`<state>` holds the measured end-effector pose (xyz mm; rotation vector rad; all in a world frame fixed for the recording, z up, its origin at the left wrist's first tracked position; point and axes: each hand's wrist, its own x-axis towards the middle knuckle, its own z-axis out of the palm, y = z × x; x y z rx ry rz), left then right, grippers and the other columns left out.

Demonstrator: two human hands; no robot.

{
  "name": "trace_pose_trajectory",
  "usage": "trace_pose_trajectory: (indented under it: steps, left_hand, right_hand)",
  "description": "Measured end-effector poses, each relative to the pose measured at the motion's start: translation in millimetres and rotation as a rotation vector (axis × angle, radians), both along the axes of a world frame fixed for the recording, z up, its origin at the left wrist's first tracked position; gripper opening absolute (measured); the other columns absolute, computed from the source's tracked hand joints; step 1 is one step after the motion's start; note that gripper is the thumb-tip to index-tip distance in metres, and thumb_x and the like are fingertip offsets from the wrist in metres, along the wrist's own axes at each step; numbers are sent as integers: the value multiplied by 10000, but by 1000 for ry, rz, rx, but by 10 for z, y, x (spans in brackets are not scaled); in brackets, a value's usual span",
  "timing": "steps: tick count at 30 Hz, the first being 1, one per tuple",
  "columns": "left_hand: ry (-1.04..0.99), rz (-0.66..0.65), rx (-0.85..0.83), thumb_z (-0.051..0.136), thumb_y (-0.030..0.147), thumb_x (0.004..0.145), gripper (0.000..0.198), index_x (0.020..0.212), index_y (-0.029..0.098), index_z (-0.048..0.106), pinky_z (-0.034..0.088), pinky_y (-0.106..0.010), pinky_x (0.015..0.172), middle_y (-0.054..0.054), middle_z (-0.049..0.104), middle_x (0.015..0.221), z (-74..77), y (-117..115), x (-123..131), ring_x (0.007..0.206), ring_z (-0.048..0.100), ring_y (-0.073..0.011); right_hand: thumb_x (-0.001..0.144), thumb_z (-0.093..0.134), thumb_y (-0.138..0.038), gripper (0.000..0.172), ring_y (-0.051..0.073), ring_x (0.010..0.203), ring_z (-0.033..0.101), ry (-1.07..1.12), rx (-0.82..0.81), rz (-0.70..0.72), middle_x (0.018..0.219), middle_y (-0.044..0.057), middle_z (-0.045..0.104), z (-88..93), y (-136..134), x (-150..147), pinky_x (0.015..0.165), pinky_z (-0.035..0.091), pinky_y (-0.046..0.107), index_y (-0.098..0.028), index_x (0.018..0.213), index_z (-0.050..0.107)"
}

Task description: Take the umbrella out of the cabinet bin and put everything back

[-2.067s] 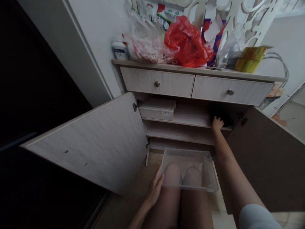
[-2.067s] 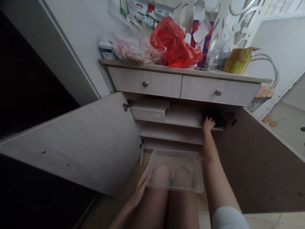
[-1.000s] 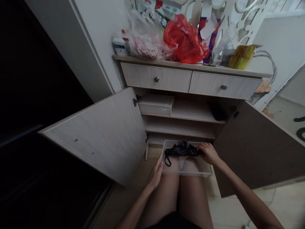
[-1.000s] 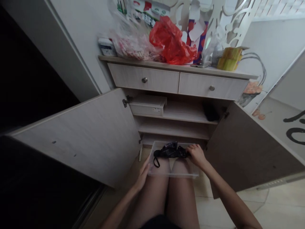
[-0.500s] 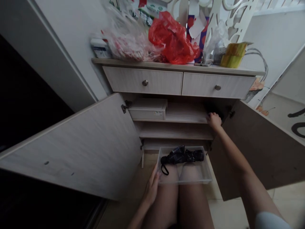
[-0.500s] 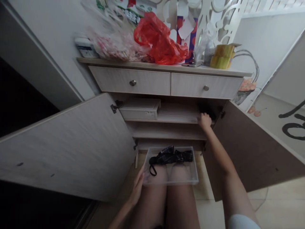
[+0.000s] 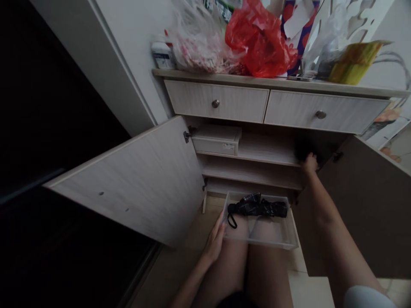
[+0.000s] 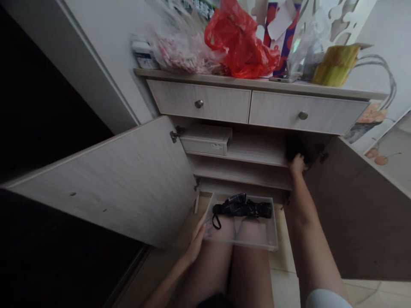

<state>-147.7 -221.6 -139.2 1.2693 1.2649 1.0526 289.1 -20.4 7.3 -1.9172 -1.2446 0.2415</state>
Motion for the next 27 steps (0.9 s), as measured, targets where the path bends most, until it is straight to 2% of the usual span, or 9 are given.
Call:
trace_pose_trajectory:
  steps: [3,5,8,11,14,16,19,21,27]
  left_hand:
    - [1,-20,-21,405,750,865,870,1536,197,390,310,-485,1205,-107,322,1620,-20,6,-2,1483,325,-309]
    - [7,-24,-4,401,770,855,891,1531,191,398,289,-465,1217,-113,336,1614,-27,16,2,1478,335,-306]
    - [5,-19,46,405,776,851,896,1515,175,425,234,-446,1240,-122,367,1599,-25,29,15,1489,313,-296]
    - [2,-10,88,396,760,864,863,1501,179,448,186,-451,1252,-117,373,1596,-21,29,30,1499,292,-286]
    - [18,0,96,391,745,870,830,1486,194,468,182,-458,1251,-112,389,1589,-19,17,36,1496,300,-283]
    - [37,1,95,391,728,876,809,1478,193,476,182,-453,1250,-111,395,1586,-11,6,38,1499,294,-275]
    - [52,-3,96,396,688,892,762,1467,196,484,186,-453,1248,-106,398,1585,18,-9,40,1499,296,-266]
    - [54,-2,97,394,671,899,735,1468,215,485,184,-456,1246,-101,398,1584,41,-19,42,1503,284,-265]
    - [76,-26,117,352,706,897,787,1515,222,422,151,-440,1257,-81,353,1610,71,-27,48,1517,240,-259]
  right_hand:
    - [756,682,-410,221,285,992,559,261,79,-236,919,137,632,3,-95,73,863,422,410,-217,847,627]
    - [689,718,-408,249,263,917,586,427,142,-186,851,94,644,-9,-292,52,816,459,384,-227,839,634]
    - [618,758,-453,395,219,810,615,560,159,22,852,58,667,-37,-813,-78,722,496,338,-214,919,667]
    - [607,801,-511,508,208,824,635,494,102,298,950,64,700,-38,-1459,-272,709,515,312,-201,997,698]
    - [695,781,-513,450,211,852,642,370,-2,542,969,63,708,-12,-1988,-482,732,524,304,-203,1012,713]
    - [772,737,-484,375,213,873,646,282,-72,705,967,61,703,-15,-2200,-619,763,524,312,-210,1026,715]
    - [844,675,-372,251,218,933,649,102,-148,898,1009,65,691,-106,-2302,-803,831,512,331,-220,1042,707]
    - [843,651,-267,216,217,958,648,-39,-176,947,1036,68,679,-220,-2265,-913,850,504,331,-221,1050,690]
    - [757,550,-21,397,223,941,667,-597,-366,825,1080,92,663,-520,-2044,-1242,777,504,293,-195,1098,656]
